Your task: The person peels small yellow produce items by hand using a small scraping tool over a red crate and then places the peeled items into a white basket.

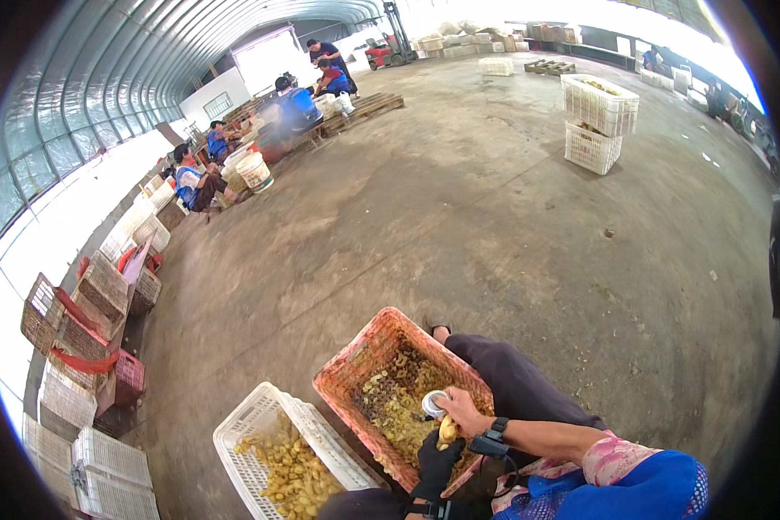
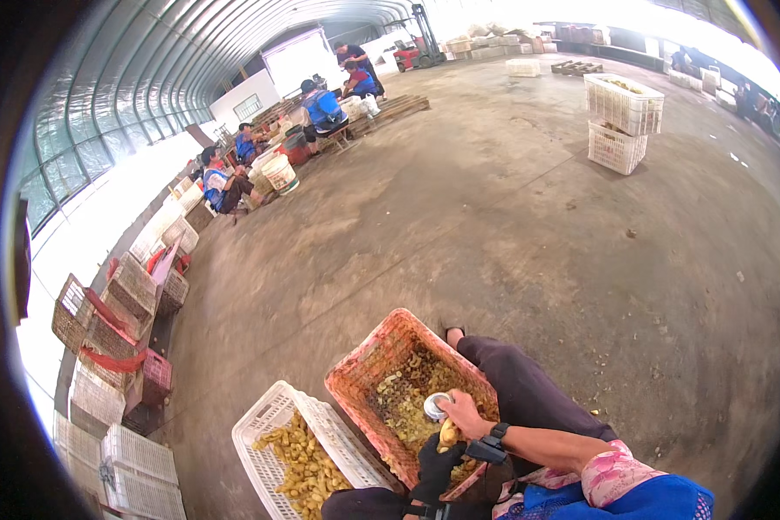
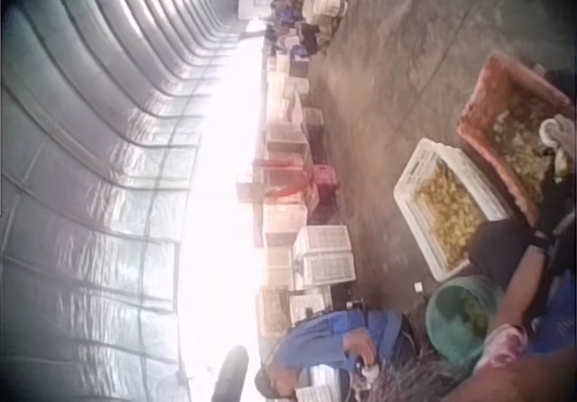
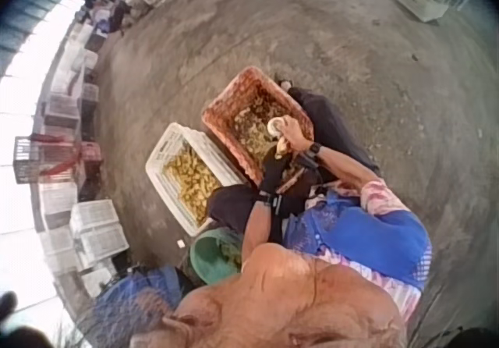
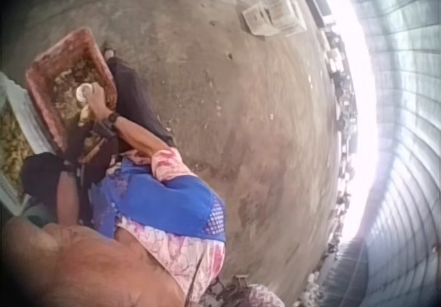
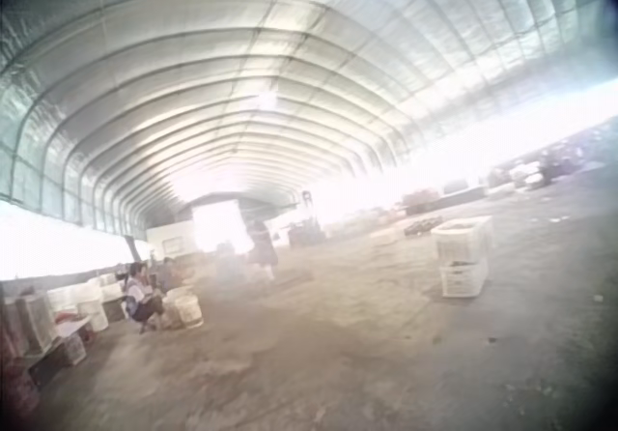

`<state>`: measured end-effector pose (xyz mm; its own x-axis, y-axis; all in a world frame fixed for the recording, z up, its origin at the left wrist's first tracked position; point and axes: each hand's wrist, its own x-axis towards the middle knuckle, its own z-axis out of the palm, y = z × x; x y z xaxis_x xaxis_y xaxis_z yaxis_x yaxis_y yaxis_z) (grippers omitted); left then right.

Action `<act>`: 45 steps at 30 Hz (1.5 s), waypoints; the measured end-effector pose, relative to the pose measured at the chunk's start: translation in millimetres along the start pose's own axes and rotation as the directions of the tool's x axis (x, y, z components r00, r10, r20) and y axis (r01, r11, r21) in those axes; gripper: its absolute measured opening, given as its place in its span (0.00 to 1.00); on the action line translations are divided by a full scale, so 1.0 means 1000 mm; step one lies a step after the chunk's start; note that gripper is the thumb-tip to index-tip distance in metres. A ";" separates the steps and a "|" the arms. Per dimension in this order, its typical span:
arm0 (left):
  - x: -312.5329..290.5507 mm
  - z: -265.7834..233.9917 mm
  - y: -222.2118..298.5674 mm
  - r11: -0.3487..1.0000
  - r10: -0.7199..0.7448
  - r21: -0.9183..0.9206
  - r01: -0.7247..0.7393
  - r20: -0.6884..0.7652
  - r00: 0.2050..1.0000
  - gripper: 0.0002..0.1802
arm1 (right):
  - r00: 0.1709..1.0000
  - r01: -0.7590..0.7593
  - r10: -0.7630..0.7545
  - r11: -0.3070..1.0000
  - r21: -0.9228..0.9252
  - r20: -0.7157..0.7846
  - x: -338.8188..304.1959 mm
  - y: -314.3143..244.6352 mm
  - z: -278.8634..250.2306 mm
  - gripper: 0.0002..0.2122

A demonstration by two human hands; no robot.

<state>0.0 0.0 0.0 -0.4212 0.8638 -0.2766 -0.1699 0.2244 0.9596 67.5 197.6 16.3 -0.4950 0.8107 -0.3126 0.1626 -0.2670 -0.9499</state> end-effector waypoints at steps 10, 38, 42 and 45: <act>0.005 -0.056 -0.009 0.986 0.064 0.162 -0.044 -0.121 0.991 0.26 | 0.887 0.320 -0.129 0.864 -0.389 0.443 0.004 -0.054 0.005 0.21; 0.029 -0.102 0.014 0.887 -0.226 -0.406 0.222 0.040 0.973 0.22 | 0.866 0.289 -0.076 0.882 -0.371 0.494 0.051 -0.037 0.007 0.18; 0.044 -0.084 0.012 0.825 -0.175 -0.540 0.169 0.040 0.984 0.23 | 0.905 0.381 -0.210 0.789 -0.483 0.370 0.078 -0.020 -0.021 0.17; 0.038 -0.112 0.007 0.804 -0.227 -0.560 0.202 0.026 0.974 0.24 | 0.839 0.447 -0.266 0.835 -0.321 0.475 0.050 -0.019 0.040 0.17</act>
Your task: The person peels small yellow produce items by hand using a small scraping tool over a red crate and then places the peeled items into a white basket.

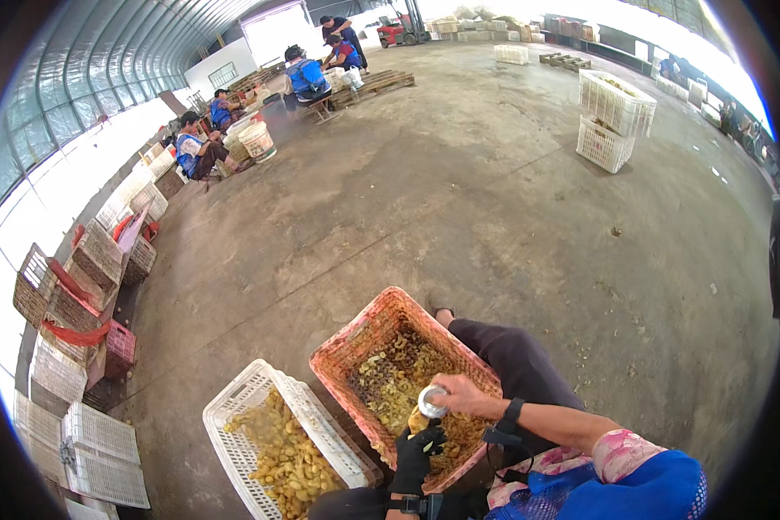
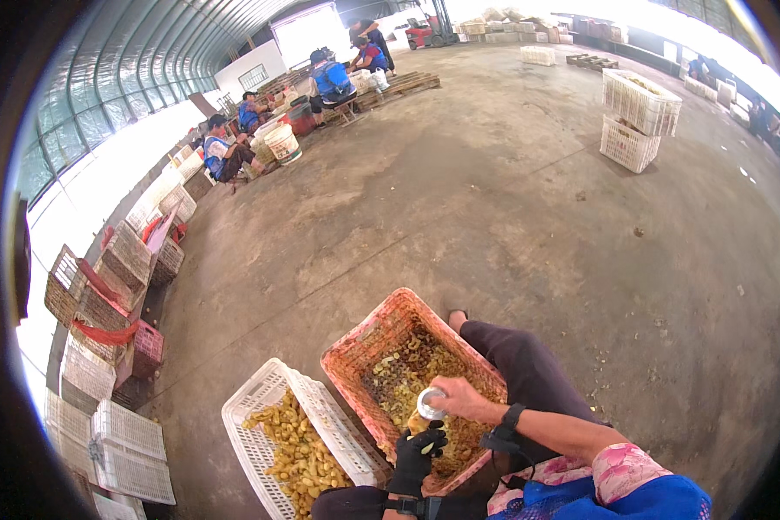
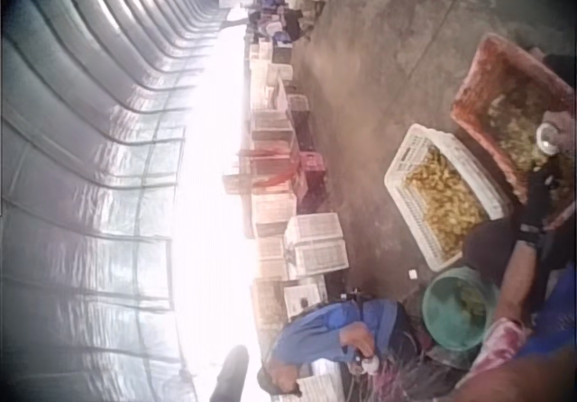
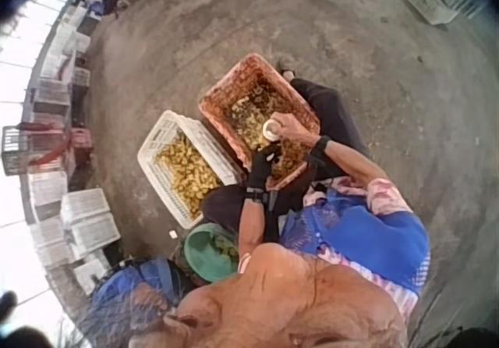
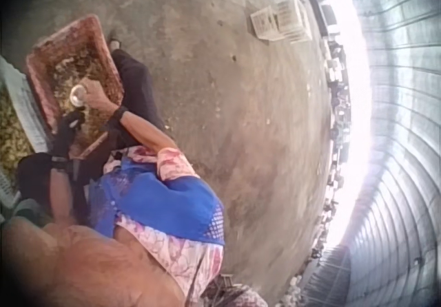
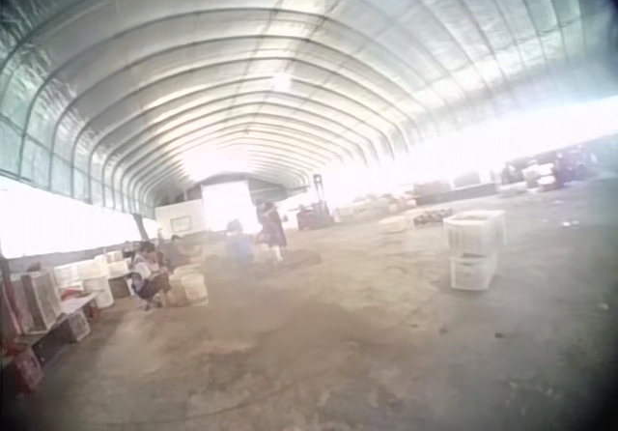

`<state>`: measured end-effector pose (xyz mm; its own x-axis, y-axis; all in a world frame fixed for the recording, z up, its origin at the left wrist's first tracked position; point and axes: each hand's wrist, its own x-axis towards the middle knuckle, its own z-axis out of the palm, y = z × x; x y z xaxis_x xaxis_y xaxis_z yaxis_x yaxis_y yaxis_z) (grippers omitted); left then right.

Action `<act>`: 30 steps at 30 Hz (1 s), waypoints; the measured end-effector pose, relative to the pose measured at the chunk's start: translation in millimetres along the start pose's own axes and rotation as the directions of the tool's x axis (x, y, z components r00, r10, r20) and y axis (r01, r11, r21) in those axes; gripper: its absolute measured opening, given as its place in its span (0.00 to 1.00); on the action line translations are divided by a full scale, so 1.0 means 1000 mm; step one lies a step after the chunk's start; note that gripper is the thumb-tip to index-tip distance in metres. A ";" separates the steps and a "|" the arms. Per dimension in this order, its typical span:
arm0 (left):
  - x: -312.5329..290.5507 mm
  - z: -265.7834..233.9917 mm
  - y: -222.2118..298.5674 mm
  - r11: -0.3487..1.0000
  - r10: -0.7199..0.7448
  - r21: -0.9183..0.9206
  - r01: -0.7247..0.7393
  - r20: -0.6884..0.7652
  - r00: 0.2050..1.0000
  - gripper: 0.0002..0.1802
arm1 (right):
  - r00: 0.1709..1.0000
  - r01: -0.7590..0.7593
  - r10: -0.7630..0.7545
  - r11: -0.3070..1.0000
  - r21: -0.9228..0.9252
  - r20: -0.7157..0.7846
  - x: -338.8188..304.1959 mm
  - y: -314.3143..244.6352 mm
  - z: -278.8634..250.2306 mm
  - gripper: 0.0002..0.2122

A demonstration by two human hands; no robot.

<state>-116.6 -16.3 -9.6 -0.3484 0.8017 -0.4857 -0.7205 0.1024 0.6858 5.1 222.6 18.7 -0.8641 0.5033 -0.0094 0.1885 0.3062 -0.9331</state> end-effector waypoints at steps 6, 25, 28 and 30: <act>0.027 0.031 0.016 0.961 -0.031 -0.272 0.047 0.062 0.998 0.25 | 0.979 -0.116 0.075 0.969 -0.219 -0.188 0.001 0.071 -0.065 0.17; -0.021 -0.014 0.013 0.989 -0.073 -0.125 0.080 0.060 0.996 0.21 | 0.993 -0.033 0.026 0.998 -0.060 -0.114 -0.013 -0.061 0.033 0.20; -0.041 -0.031 0.007 0.983 -0.101 -0.146 0.107 0.049 0.994 0.23 | 0.992 -0.043 0.035 0.997 -0.064 -0.117 -0.022 -0.058 0.037 0.18; -0.036 -0.006 0.008 0.967 -0.103 -0.216 0.135 0.154 0.983 0.27 | 0.975 -0.139 0.122 0.987 -0.084 -0.187 -0.035 -0.011 -0.002 0.17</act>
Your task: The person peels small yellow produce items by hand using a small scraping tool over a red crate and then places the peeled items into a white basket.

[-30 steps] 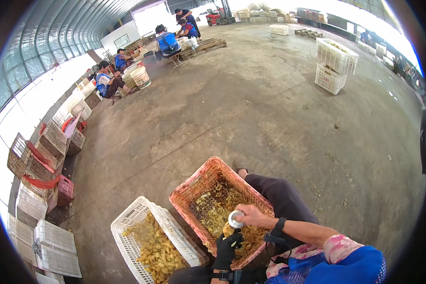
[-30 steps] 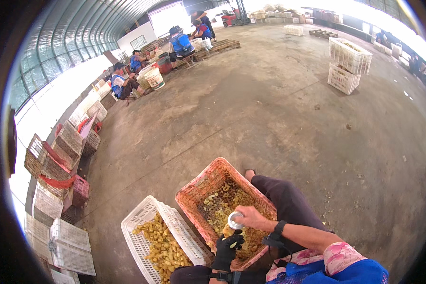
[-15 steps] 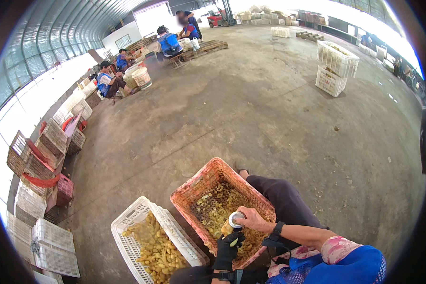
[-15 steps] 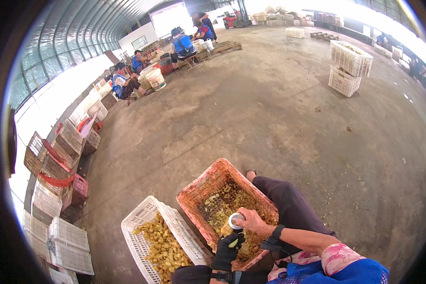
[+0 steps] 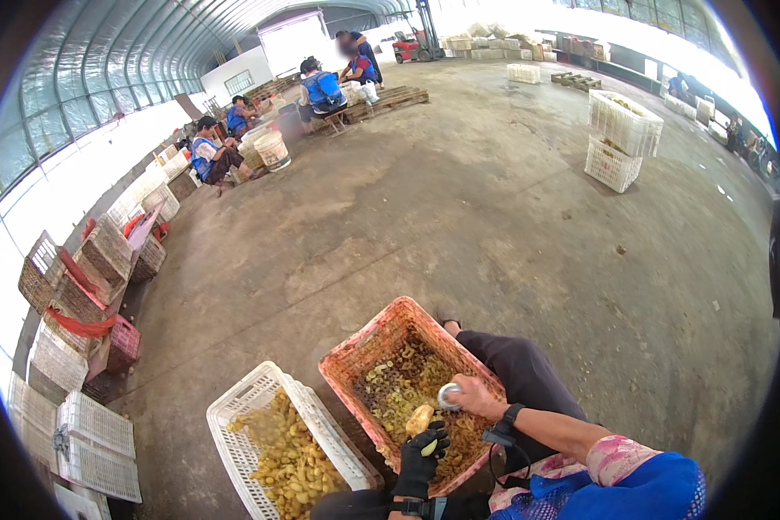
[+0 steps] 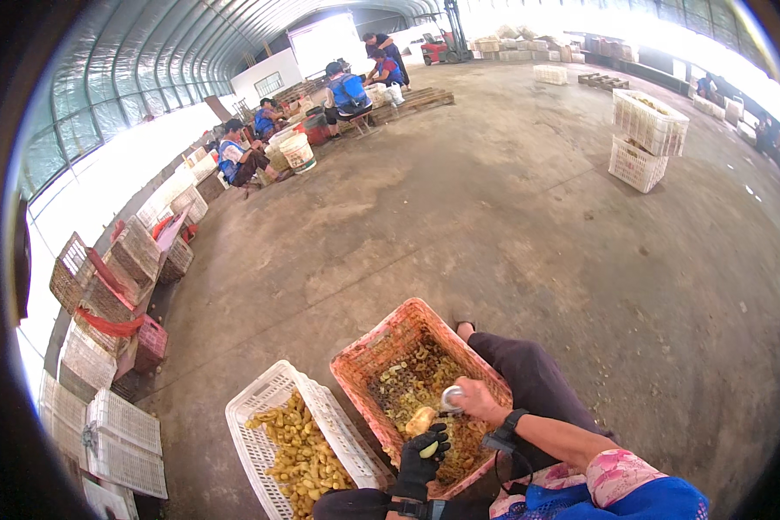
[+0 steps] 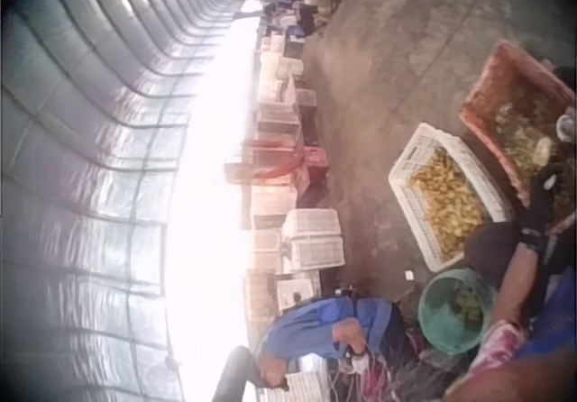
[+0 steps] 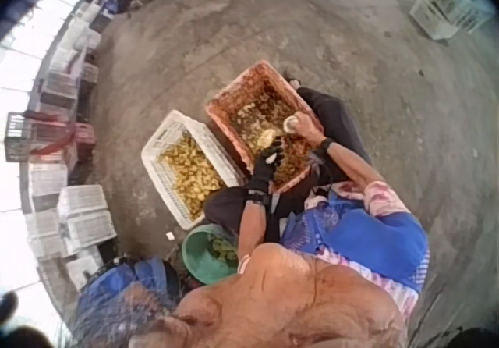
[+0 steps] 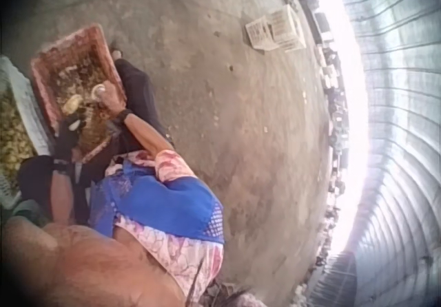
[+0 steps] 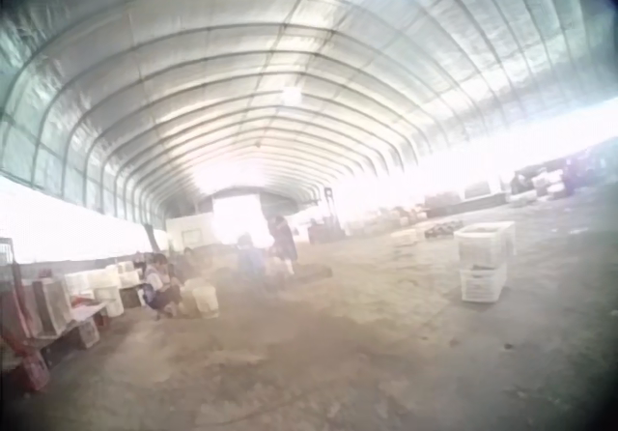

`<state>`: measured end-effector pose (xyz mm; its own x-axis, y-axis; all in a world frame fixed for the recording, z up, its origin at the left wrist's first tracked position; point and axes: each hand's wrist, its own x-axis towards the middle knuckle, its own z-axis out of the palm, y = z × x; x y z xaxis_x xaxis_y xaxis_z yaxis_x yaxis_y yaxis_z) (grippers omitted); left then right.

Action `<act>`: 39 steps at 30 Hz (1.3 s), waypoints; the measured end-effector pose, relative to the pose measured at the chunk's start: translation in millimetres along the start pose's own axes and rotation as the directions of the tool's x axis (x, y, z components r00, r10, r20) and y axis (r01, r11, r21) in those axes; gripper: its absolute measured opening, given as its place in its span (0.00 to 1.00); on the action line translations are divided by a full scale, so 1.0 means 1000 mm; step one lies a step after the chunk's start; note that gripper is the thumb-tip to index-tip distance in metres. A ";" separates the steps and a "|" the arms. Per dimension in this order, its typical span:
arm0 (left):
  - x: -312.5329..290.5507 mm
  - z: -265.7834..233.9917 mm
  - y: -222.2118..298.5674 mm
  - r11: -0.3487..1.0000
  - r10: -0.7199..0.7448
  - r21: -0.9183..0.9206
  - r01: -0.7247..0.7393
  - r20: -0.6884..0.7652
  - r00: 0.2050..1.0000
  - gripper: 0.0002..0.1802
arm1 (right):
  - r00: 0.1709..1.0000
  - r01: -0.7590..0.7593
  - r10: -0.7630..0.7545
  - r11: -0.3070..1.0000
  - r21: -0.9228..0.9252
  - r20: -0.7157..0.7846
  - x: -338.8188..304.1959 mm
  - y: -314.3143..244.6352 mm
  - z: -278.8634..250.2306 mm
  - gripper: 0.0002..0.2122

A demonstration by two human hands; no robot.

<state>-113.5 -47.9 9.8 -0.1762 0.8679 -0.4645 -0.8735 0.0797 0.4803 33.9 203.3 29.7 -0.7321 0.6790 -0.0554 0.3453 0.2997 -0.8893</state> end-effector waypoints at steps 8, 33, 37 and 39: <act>-0.014 -0.006 0.001 0.990 0.022 0.137 -0.012 -0.075 0.997 0.26 | 0.987 -0.086 0.048 0.963 0.256 0.152 -0.016 -0.042 0.023 0.19; 0.066 -0.068 0.014 0.950 0.220 0.237 -0.202 -0.053 0.974 0.22 | 0.959 0.281 -0.284 0.954 0.105 0.013 0.049 -0.021 0.092 0.11; 0.084 -0.075 0.005 0.952 0.210 0.239 -0.193 -0.047 0.977 0.20 | 0.972 0.235 -0.235 0.970 -0.067 0.010 0.087 0.030 0.071 0.12; 0.087 -0.075 -0.006 0.954 0.249 0.183 -0.239 -0.034 0.968 0.21 | 0.979 0.197 -0.202 0.971 -0.138 -0.025 0.090 0.045 0.067 0.12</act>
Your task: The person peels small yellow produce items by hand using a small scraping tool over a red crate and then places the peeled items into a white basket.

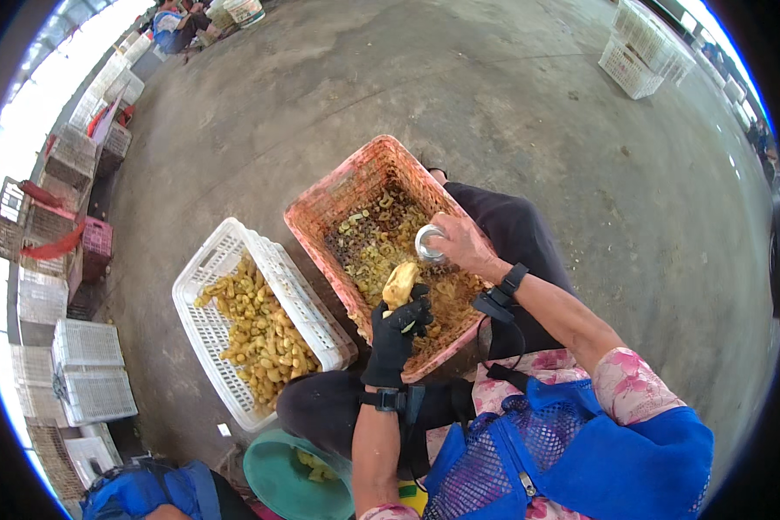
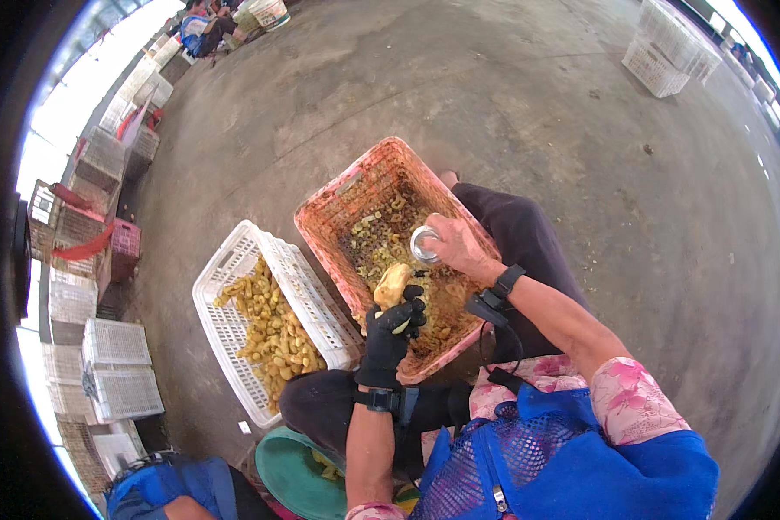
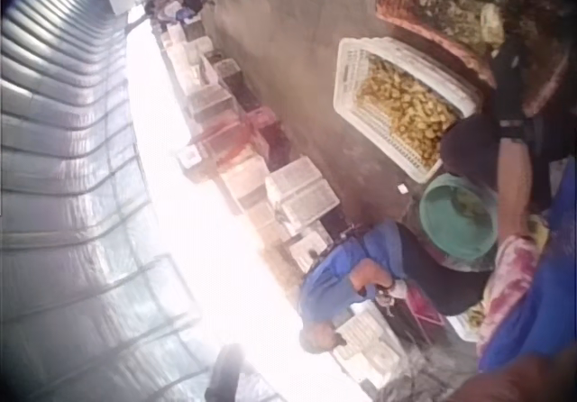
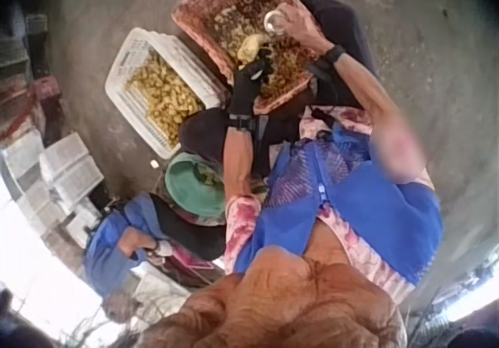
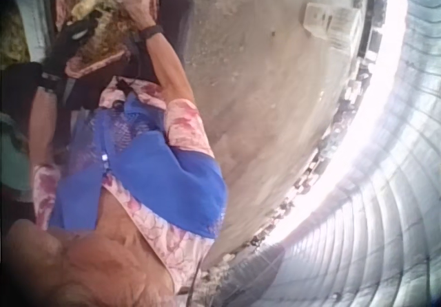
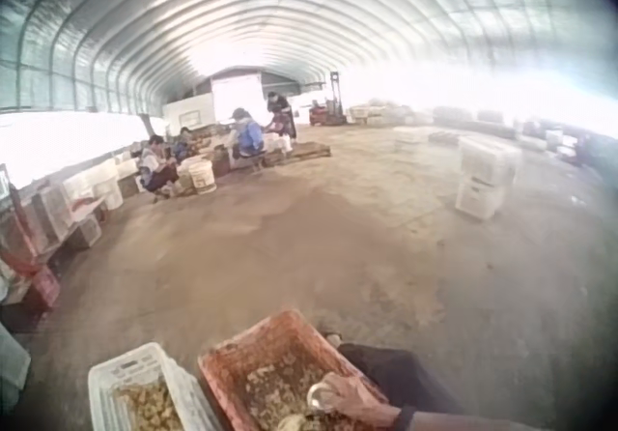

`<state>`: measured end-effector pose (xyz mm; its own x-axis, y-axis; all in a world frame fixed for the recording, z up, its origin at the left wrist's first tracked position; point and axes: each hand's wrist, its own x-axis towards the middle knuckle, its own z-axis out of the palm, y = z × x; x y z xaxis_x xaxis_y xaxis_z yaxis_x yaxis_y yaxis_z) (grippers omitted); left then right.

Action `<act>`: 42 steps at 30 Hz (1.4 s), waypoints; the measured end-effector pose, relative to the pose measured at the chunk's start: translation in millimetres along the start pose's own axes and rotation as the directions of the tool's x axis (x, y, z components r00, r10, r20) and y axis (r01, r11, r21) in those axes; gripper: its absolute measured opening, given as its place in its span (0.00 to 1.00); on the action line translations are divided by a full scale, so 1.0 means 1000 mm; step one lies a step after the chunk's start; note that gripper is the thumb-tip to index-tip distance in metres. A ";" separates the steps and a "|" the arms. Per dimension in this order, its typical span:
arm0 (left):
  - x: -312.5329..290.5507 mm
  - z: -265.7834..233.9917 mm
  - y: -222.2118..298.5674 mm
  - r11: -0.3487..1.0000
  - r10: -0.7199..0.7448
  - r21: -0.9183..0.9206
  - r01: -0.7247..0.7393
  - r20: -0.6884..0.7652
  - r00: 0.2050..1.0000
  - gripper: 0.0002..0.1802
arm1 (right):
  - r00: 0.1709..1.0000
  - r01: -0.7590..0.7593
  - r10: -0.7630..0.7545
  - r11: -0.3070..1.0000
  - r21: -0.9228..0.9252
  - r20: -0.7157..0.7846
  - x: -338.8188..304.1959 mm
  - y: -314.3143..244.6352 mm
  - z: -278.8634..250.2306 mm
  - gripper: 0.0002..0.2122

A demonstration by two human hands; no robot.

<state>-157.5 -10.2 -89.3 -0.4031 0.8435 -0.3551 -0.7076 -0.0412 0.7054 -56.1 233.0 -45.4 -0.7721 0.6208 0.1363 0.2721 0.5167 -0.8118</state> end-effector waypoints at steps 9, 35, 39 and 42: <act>-0.001 -0.003 0.007 0.998 -0.028 0.049 0.031 -0.059 0.998 0.23 | 0.976 0.125 -0.142 0.986 0.110 0.164 -0.009 -0.031 0.032 0.11; 0.033 -0.037 -0.009 0.969 -0.187 -0.153 0.196 0.071 0.980 0.24 | 0.996 0.017 -0.033 0.982 0.189 0.082 0.007 0.004 0.065 0.15; 0.037 -0.038 -0.013 0.992 -0.112 -0.058 0.116 0.069 0.991 0.22 | 0.975 0.131 -0.149 0.984 0.117 0.165 0.010 0.011 0.070 0.15; 0.047 -0.046 -0.028 0.988 -0.129 -0.075 0.132 0.044 0.991 0.22 | 0.984 0.054 -0.085 0.980 0.192 0.156 0.013 0.033 0.078 0.14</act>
<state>-183.4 6.3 -153.5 -0.2822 0.8645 -0.4160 -0.7962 0.0308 0.6043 -101.9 211.9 -114.2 -0.8722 0.4755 0.1146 0.1149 0.4270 -0.8969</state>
